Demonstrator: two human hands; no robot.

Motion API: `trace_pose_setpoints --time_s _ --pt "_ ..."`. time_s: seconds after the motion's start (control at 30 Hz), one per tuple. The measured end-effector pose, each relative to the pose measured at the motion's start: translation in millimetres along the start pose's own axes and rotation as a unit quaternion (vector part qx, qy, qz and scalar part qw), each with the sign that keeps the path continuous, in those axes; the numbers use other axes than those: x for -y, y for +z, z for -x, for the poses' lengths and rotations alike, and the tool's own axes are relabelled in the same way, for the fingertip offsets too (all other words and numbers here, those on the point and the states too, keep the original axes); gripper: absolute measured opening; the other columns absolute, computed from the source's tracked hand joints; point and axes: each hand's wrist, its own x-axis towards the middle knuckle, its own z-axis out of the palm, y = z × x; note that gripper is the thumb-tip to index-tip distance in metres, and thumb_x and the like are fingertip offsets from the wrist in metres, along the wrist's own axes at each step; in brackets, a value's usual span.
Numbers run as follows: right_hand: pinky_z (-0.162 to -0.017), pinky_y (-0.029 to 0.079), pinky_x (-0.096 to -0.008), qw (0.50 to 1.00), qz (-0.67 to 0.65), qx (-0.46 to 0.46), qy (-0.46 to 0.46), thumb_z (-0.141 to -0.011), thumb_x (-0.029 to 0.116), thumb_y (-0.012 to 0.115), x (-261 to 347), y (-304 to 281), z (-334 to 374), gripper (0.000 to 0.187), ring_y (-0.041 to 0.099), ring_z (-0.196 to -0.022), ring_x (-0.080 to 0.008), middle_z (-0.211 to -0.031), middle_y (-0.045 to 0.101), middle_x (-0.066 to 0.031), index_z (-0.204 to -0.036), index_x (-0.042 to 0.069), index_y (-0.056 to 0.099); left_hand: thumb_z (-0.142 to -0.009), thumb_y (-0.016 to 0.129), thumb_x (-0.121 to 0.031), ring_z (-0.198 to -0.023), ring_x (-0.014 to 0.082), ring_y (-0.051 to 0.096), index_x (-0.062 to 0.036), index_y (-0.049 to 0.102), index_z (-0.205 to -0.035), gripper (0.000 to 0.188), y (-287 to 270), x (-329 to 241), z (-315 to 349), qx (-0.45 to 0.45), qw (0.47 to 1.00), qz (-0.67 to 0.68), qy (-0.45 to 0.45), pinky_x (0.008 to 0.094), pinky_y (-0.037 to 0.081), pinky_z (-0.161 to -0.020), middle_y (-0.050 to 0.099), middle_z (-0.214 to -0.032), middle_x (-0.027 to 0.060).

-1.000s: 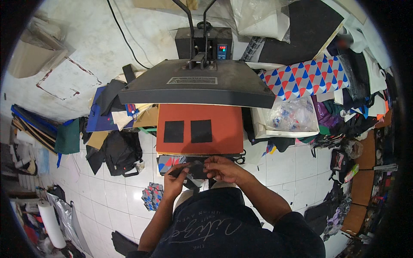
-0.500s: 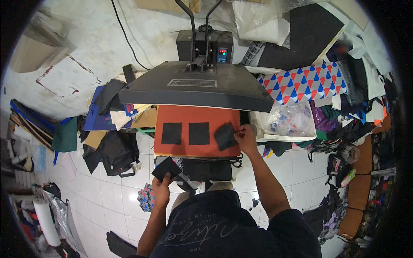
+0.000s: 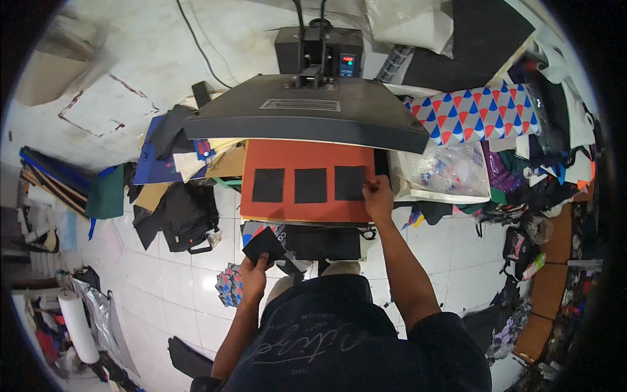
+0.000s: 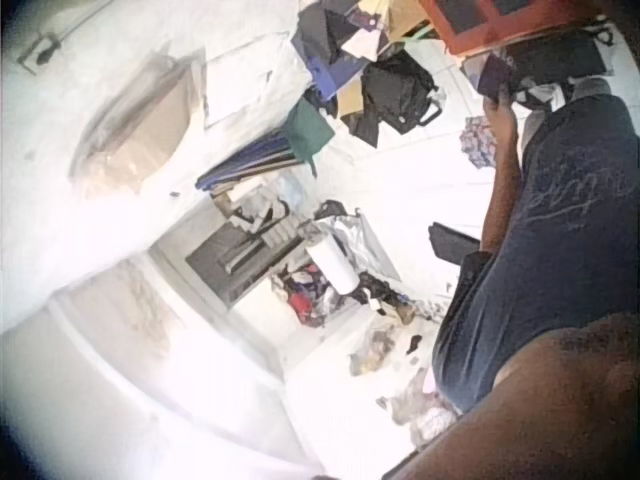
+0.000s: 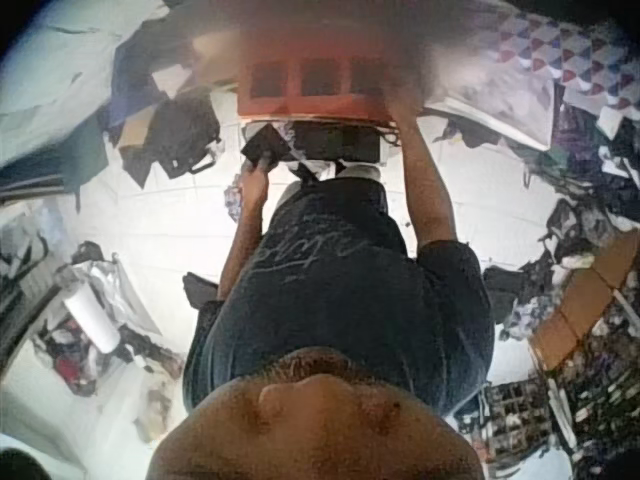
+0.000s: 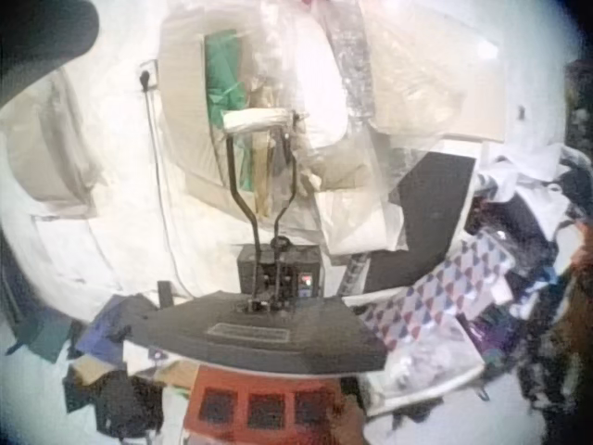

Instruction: The person places patterned transfer sheets onto a heat press, closes the press, and then removes the finished items. They repeat this process with multiple transfers and black rectangular items, stacking the completed pieces on the floor.

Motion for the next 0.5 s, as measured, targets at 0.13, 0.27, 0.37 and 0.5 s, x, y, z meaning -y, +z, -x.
trace_pose_setpoints --time_s 0.13,0.27,0.37,0.5 --pt "-0.072 0.049 -0.0381 1.000 0.001 0.003 -0.012 -0.077 0.009 0.069 -2 -3 -6 0.026 0.063 -0.079 -0.0274 -0.085 0.061 -0.0117 -0.096 0.006 0.051 -0.091 0.059 -0.008 -0.084 0.0164 0.065 0.0004 0.060 -0.109 0.020 12 -8 -5 -0.002 1.000 0.006 -0.006 0.0289 0.055 -0.073 0.066 -0.098 0.0082" --pt "-0.072 0.050 -0.0444 0.999 0.034 0.016 -0.013 -0.076 0.008 0.070 9 -2 -5 0.029 0.066 -0.083 -0.0365 -0.086 0.066 -0.0172 -0.097 0.005 0.050 -0.092 0.058 -0.008 -0.086 0.0171 0.065 0.0000 0.060 -0.110 0.020 12 -5 -2 0.009 0.999 0.029 -0.012 0.0293 0.055 -0.072 0.066 -0.099 0.0081" --pt "-0.072 0.050 -0.0438 0.999 0.034 0.016 -0.020 -0.076 0.008 0.069 -3 -3 -7 0.029 0.066 -0.081 -0.0365 -0.086 0.066 -0.0169 -0.097 0.005 0.050 -0.092 0.059 -0.009 -0.086 0.0177 0.065 0.0000 0.060 -0.110 0.020 14 -5 -2 0.007 1.000 0.015 -0.023 0.0294 0.055 -0.072 0.066 -0.100 0.0085" --pt "-0.070 0.050 -0.0435 0.998 0.040 0.019 -0.044 -0.077 0.008 0.069 5 -8 -7 0.028 0.066 -0.081 -0.0366 -0.084 0.066 -0.0167 -0.097 0.005 0.050 -0.090 0.060 -0.013 -0.091 0.0206 0.064 0.0017 0.057 -0.114 0.028 14 -4 -2 0.014 1.000 -0.007 -0.025 0.0317 0.057 -0.072 0.065 -0.103 0.0111"
